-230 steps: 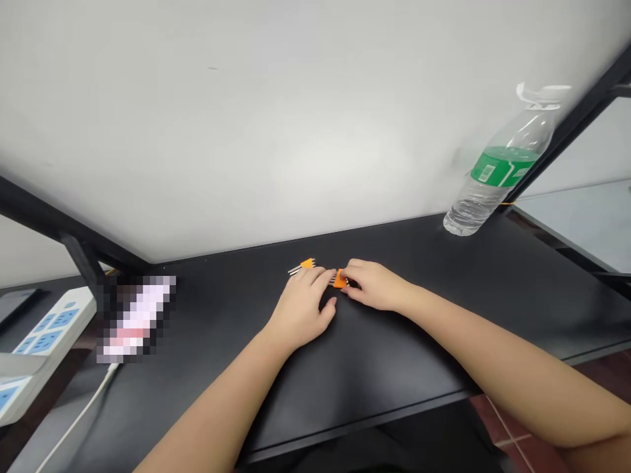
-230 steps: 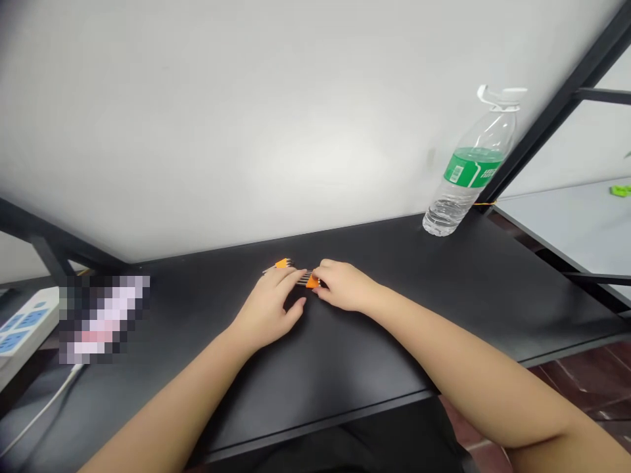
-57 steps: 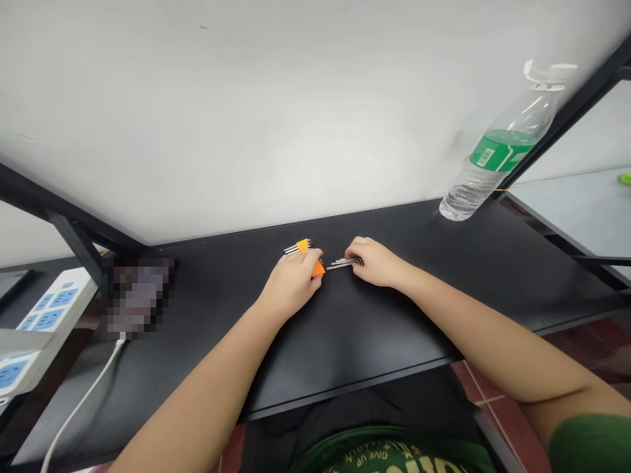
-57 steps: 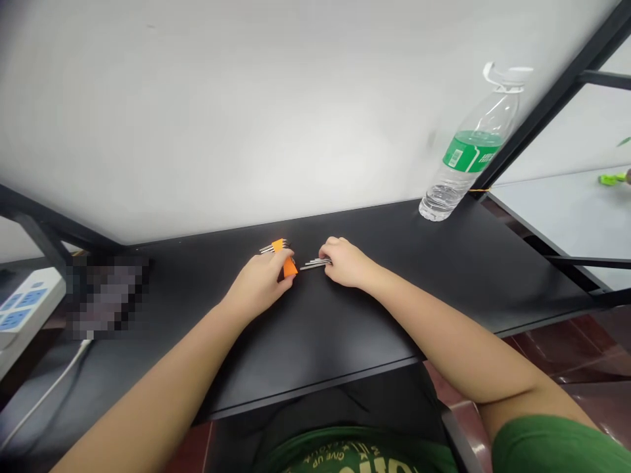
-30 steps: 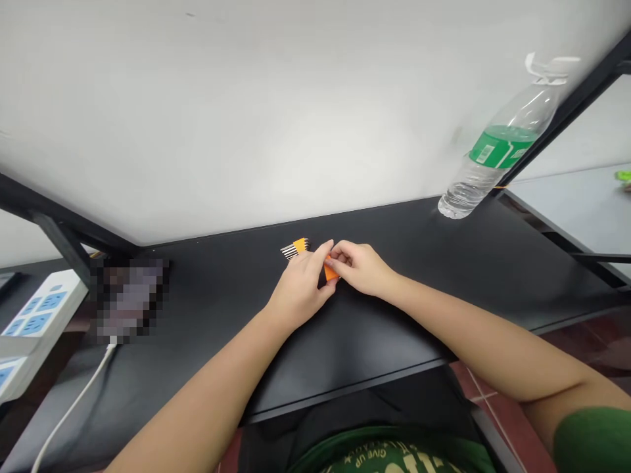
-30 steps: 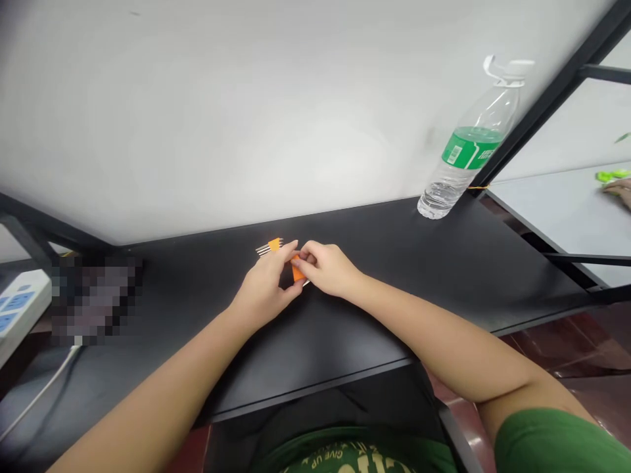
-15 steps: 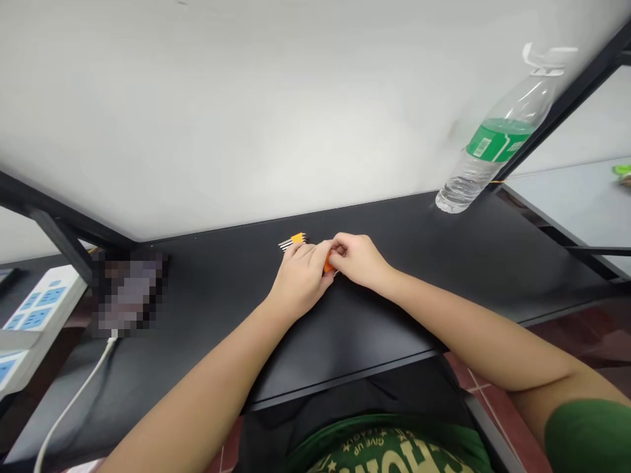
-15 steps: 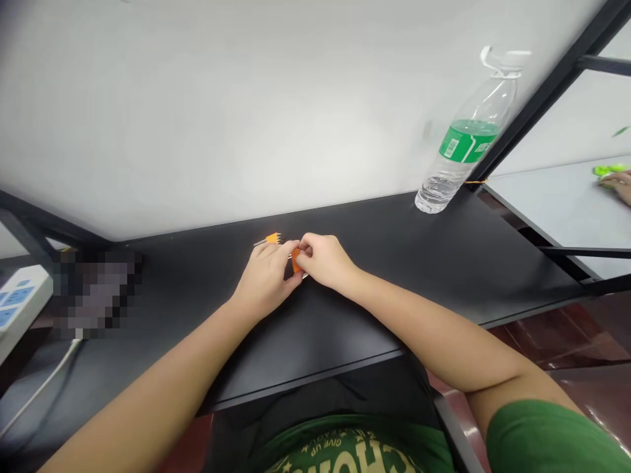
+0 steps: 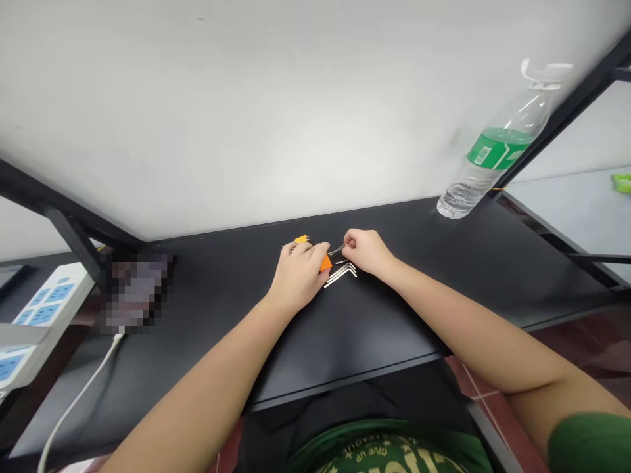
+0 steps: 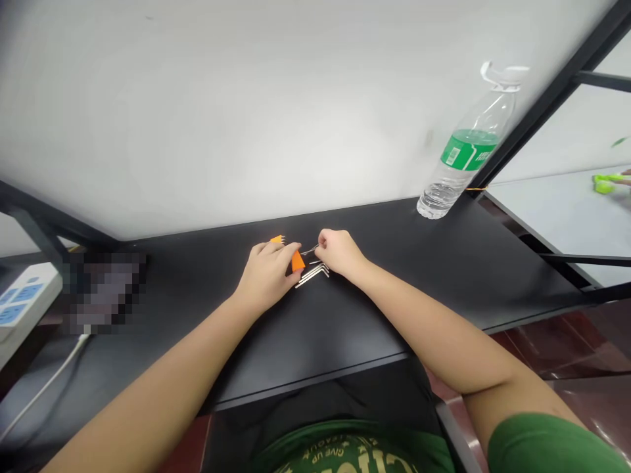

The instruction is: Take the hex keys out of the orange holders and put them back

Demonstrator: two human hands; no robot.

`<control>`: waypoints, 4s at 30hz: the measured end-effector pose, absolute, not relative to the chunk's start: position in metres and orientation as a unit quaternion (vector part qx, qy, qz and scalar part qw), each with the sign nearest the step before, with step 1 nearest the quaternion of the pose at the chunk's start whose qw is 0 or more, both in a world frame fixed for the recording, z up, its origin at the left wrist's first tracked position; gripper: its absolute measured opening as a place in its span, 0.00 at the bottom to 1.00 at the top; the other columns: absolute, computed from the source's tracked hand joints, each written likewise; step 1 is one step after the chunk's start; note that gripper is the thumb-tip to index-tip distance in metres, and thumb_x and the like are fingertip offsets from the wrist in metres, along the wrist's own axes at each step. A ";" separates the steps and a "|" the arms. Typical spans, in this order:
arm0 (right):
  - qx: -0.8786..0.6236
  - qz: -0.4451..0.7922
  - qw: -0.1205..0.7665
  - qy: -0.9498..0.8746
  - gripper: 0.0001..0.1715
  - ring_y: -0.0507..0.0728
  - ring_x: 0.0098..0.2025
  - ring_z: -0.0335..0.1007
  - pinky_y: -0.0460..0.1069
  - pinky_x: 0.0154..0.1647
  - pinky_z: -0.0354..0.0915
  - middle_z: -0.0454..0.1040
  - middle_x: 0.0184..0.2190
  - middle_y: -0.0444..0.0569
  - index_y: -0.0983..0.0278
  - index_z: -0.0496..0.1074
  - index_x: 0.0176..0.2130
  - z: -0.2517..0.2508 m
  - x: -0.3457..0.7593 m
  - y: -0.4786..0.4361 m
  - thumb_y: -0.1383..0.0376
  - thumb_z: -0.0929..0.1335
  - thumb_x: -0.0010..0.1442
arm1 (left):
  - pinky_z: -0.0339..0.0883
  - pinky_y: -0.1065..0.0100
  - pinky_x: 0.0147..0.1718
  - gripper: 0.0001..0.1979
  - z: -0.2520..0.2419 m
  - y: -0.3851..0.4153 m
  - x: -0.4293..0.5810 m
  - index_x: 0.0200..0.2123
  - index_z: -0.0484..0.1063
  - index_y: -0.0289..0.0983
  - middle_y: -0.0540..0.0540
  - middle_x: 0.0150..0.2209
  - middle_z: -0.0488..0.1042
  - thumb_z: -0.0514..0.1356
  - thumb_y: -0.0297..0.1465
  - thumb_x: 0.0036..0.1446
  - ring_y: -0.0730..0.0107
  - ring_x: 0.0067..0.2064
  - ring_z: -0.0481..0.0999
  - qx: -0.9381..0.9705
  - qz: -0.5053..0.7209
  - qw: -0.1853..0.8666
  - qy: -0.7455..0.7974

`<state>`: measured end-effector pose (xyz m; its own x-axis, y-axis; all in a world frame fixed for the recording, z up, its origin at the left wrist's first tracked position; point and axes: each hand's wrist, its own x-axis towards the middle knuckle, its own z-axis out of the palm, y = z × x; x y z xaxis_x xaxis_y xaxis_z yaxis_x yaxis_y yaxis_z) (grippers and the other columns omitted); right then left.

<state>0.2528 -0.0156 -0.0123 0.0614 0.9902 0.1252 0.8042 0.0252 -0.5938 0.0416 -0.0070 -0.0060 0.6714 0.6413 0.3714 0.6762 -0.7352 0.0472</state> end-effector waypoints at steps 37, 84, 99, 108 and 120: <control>-0.578 0.204 0.141 -0.778 0.13 0.56 0.39 0.72 0.50 0.43 0.67 0.75 0.44 0.51 0.62 0.79 0.41 0.005 0.305 -0.026 0.72 0.66 0.60 | 0.65 0.47 0.57 0.25 0.003 -0.007 0.020 0.61 0.68 0.40 0.39 0.52 0.79 0.64 0.35 0.61 0.50 0.53 0.77 -0.882 -0.227 -0.014 -0.412; -0.497 0.196 0.158 -0.831 0.13 0.55 0.39 0.72 0.51 0.45 0.67 0.73 0.43 0.51 0.63 0.81 0.46 0.000 0.270 -0.038 0.64 0.66 0.70 | 0.67 0.50 0.57 0.26 0.004 -0.008 0.022 0.61 0.69 0.40 0.42 0.56 0.79 0.63 0.38 0.61 0.52 0.55 0.77 -0.872 -0.235 -0.058 -0.426; -0.473 0.136 0.137 -0.860 0.13 0.61 0.45 0.65 0.54 0.48 0.65 0.73 0.43 0.54 0.65 0.77 0.47 -0.001 0.265 -0.043 0.70 0.68 0.62 | 0.70 0.51 0.58 0.27 0.001 -0.006 0.020 0.63 0.67 0.38 0.42 0.57 0.78 0.64 0.34 0.61 0.51 0.56 0.78 -0.878 -0.244 -0.054 -0.409; -0.464 0.089 0.134 -0.871 0.10 0.60 0.46 0.65 0.54 0.48 0.60 0.74 0.46 0.53 0.62 0.80 0.42 0.007 0.267 -0.048 0.70 0.68 0.65 | 0.73 0.55 0.58 0.27 0.000 -0.006 0.020 0.64 0.64 0.41 0.43 0.60 0.75 0.60 0.29 0.63 0.56 0.60 0.77 -0.899 -0.228 -0.084 -0.364; -0.460 0.065 0.108 -0.879 0.05 0.58 0.41 0.64 0.51 0.43 0.60 0.73 0.38 0.53 0.65 0.73 0.32 0.003 0.253 -0.051 0.74 0.68 0.59 | 0.75 0.61 0.53 0.25 -0.004 -0.004 0.018 0.63 0.66 0.42 0.44 0.55 0.78 0.60 0.29 0.62 0.61 0.50 0.82 -0.872 -0.273 -0.144 -0.379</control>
<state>0.2531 -0.0505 0.0035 -0.5528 0.8230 0.1310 0.7950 0.5679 -0.2133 0.0176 -0.0039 -0.0044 0.5631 0.7402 0.3675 0.5834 -0.6710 0.4575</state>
